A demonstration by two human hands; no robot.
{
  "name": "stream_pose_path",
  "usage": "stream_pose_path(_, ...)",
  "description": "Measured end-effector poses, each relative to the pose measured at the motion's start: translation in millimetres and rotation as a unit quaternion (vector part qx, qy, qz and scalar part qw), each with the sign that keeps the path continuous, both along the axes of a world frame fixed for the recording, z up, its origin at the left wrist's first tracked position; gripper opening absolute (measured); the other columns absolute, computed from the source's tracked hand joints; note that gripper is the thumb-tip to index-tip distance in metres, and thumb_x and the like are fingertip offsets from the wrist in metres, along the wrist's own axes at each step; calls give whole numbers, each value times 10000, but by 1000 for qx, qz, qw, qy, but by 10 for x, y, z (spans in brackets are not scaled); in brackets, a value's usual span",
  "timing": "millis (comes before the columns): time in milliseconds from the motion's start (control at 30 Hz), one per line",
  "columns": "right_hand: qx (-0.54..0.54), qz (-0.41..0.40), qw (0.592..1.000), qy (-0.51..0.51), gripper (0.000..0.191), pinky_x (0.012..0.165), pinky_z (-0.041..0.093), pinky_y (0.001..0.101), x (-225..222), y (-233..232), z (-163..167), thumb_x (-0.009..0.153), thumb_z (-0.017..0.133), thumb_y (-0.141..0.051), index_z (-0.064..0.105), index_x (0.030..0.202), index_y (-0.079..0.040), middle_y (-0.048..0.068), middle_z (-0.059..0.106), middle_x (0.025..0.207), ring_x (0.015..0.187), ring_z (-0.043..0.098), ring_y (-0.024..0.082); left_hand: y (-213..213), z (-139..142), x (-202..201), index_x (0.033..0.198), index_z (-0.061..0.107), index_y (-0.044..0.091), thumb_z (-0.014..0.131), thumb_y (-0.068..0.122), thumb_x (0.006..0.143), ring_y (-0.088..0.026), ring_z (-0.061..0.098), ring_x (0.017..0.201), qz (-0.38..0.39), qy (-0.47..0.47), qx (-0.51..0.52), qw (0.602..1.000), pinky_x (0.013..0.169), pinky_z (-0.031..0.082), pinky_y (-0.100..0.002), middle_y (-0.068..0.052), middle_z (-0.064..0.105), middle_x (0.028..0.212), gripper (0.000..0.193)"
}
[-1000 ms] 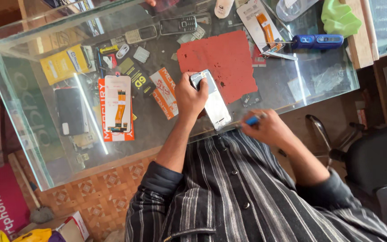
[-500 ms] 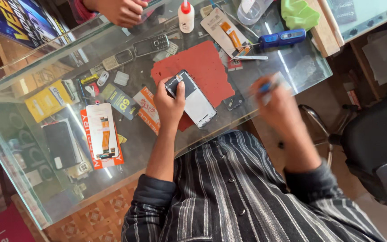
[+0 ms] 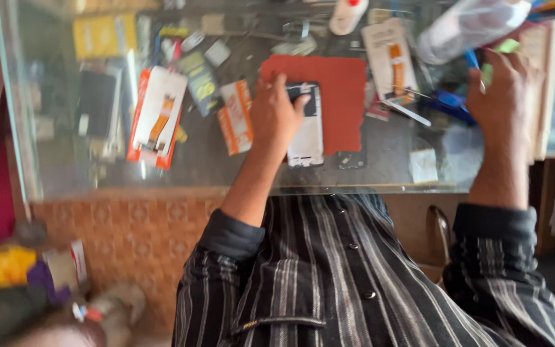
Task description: The person repairs a smartphone at a glass work counter. They hold the disassembled phone, use a small blue pry tool to scrape and clean old adhesive and residue from the frame, apply liquid glue from a bottle onto the frame, then align and press a new Mercury HD+ screen protector/display glass onto the phone body.
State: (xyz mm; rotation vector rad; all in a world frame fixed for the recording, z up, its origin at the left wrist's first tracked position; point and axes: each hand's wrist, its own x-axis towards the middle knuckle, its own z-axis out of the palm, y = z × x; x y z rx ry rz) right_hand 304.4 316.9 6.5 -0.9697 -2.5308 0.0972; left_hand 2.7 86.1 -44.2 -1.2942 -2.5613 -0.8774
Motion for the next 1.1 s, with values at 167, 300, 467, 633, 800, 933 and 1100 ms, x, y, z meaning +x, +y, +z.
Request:
stream_pose_path(167,0,46,990,132,168,973,521,442,-47,-357,62,985,596,69,648,1126,-7,141,714,1169,1100,676,341,25,273,147,1270,520,-11,820,484,848,-394,694,929,80,-173,-199,961,698,562,-501,-194,661,1046,716)
stream_pose_path(300,-89,113,977,158,125,850,544,380,-314,-895,45,1006,698,67,674,1076,-33,125,717,1083,970,686,307,-86,367,249,1196,552,0,831,493,853,-381,654,992,81,-81,-108,988,746,560,-472,-176,652,1051,662)
stream_pose_path(467,-276,179,931,157,167,788,551,344,-623,-1441,26,920,712,40,661,1078,16,146,701,1029,880,691,246,-567,393,239,1329,555,7,763,259,994,-346,632,1107,67,-10,91,994,963,525,-473,-145,642,1202,467)
stream_pose_path(633,-313,194,916,162,154,775,558,322,-760,-1598,76,938,705,52,660,1084,28,142,702,1021,863,696,216,-1298,487,-337,1337,532,32,814,225,967,-401,553,1217,150,67,47,985,1051,464,-529,-180,590,1298,503)
stream_pose_path(800,-322,182,913,171,144,775,547,302,-970,-1728,159,957,702,63,658,1093,43,124,703,1004,851,689,191,-1660,380,-1054,1333,505,-42,962,403,731,-442,535,1100,131,52,-83,987,915,445,-553,-222,571,1205,877)
stream_pose_path(933,-322,189,910,180,144,797,557,293,-1210,-1913,244,956,689,71,658,1095,45,137,711,1051,870,700,184,-1680,197,-1269,1216,548,-13,978,428,654,-420,546,1009,136,12,-101,985,887,454,-535,-192,569,1089,834)
stream_pose_path(1100,-356,170,903,169,188,793,547,290,-1456,-2191,259,931,701,41,661,1114,52,117,741,1046,883,714,181,-1668,254,-1278,1090,575,30,940,391,633,-385,555,942,132,24,-63,989,858,473,-520,-167,560,994,687)
